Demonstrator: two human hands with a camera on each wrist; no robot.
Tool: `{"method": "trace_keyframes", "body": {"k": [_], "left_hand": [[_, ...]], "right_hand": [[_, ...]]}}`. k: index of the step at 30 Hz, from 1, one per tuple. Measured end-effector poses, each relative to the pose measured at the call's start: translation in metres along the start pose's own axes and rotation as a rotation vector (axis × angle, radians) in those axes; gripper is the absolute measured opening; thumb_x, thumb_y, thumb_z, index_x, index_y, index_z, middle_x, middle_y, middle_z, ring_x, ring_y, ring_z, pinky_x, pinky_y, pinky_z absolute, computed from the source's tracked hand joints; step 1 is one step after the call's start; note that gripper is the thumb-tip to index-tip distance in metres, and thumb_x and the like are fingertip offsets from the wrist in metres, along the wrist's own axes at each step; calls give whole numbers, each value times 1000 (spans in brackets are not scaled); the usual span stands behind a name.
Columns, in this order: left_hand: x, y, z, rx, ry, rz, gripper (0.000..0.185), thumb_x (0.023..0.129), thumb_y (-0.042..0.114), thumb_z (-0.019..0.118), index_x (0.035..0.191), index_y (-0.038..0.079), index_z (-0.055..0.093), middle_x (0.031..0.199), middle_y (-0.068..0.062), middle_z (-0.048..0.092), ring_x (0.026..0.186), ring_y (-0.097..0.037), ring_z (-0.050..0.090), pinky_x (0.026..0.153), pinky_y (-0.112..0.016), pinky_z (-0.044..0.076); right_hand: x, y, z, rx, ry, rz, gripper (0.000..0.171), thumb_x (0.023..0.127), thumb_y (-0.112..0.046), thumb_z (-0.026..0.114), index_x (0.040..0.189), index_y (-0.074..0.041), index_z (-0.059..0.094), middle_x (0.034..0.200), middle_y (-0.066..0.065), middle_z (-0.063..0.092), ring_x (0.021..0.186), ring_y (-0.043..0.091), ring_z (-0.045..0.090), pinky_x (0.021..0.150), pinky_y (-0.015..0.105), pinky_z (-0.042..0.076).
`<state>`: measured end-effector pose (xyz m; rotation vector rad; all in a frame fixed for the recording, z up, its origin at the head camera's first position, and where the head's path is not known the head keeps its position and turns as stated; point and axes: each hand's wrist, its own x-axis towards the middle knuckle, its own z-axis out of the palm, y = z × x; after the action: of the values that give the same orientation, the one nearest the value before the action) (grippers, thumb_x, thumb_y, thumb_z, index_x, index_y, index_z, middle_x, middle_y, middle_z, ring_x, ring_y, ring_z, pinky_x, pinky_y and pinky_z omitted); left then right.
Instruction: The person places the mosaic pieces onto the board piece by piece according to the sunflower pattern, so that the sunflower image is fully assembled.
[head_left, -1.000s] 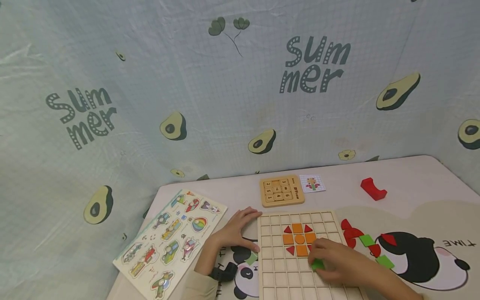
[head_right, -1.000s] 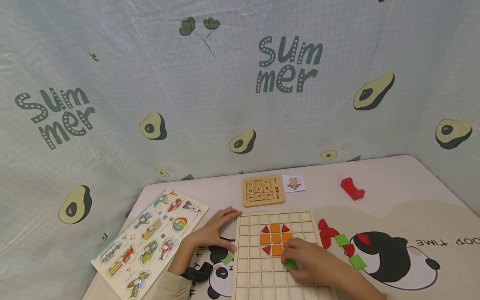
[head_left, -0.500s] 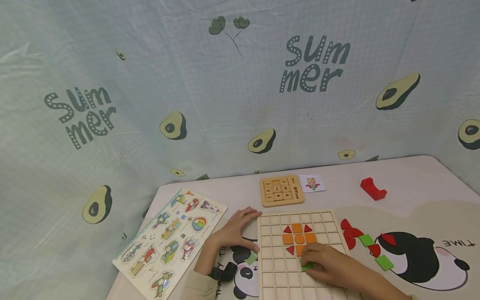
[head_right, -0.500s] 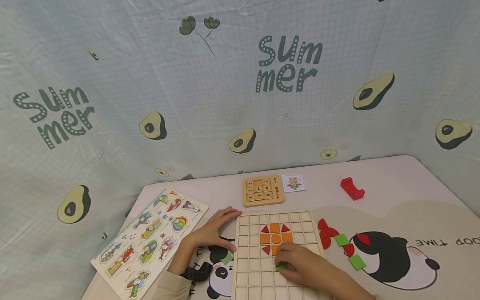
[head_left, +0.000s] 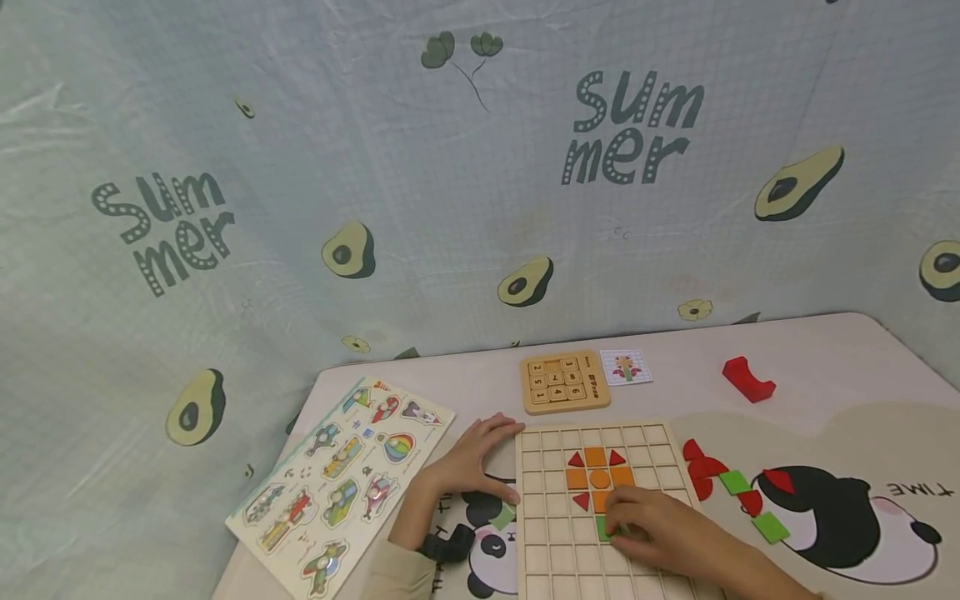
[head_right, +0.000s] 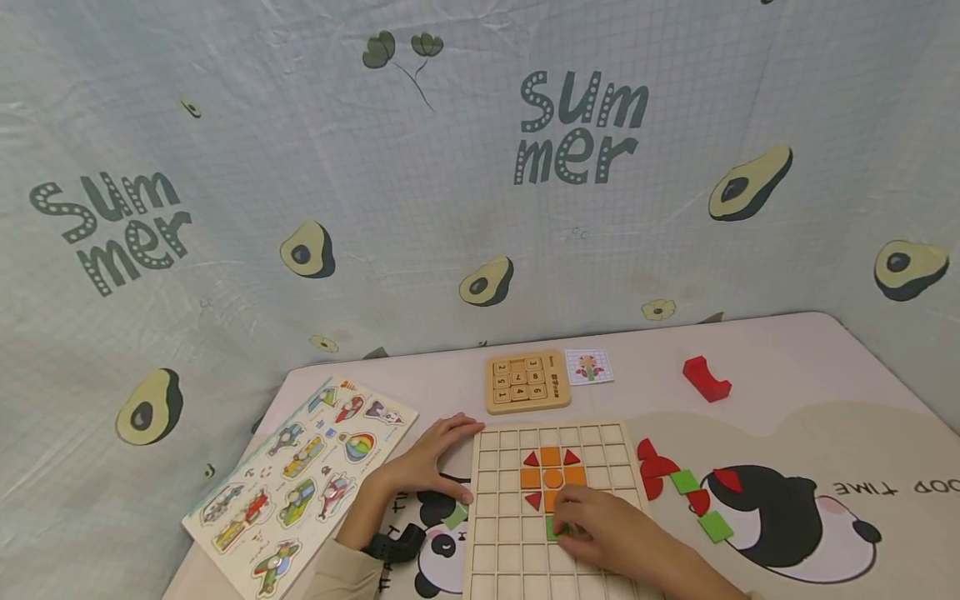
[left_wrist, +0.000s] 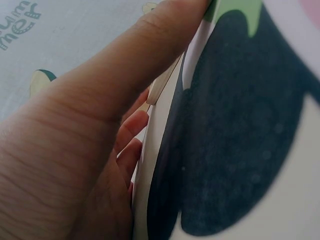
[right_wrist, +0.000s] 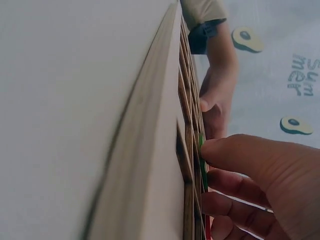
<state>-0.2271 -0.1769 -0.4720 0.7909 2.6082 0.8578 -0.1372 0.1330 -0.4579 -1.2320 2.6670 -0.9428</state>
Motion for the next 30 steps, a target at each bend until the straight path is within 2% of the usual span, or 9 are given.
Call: {"method": "trace_keyframes", "body": {"k": [7,13,20,25,30], "left_hand": [[0,1,-1,6,-4,11,94,62,42,84,142,27,37,149,1,29,143,-23,16,117,-49,12],[0,2,-1,7,-6,5,93,62,42,84,142,28,37,150,0,29,143,-23,16,116,-50,12],[-1,2,-1,-4,1,1,93,62,42,84,142,28,37,150,0,29,142,-24,18,114,-53,17],[0,2,-1,-2,3,4,93,62,42,84,141,29,37,150,0,29,141,-24,19,113,-53,21],[0,2,-1,-4,3,9,93,62,42,84,141,28,37,149,0,29,142,-24,18,114,-53,18]], "right_hand": [[-3,-3,-6,-48,36,0,4,88,-29,63,85,-29,66,95,-14,56,79,-1,50,66,17,49],[-4,-2,-22,-27,5,132,9,86,-25,67,88,-34,66,97,-17,56,86,3,53,74,19,53],[-6,9,-36,-22,48,201,7,84,-23,68,87,-29,67,92,-15,57,77,-1,48,63,14,49],[-10,21,-44,-39,93,166,8,83,-17,69,86,-24,66,88,-14,55,72,-3,46,59,15,47],[-16,32,-55,-27,80,169,8,83,-16,68,85,-22,64,85,-14,52,68,-3,44,55,15,42]]}}
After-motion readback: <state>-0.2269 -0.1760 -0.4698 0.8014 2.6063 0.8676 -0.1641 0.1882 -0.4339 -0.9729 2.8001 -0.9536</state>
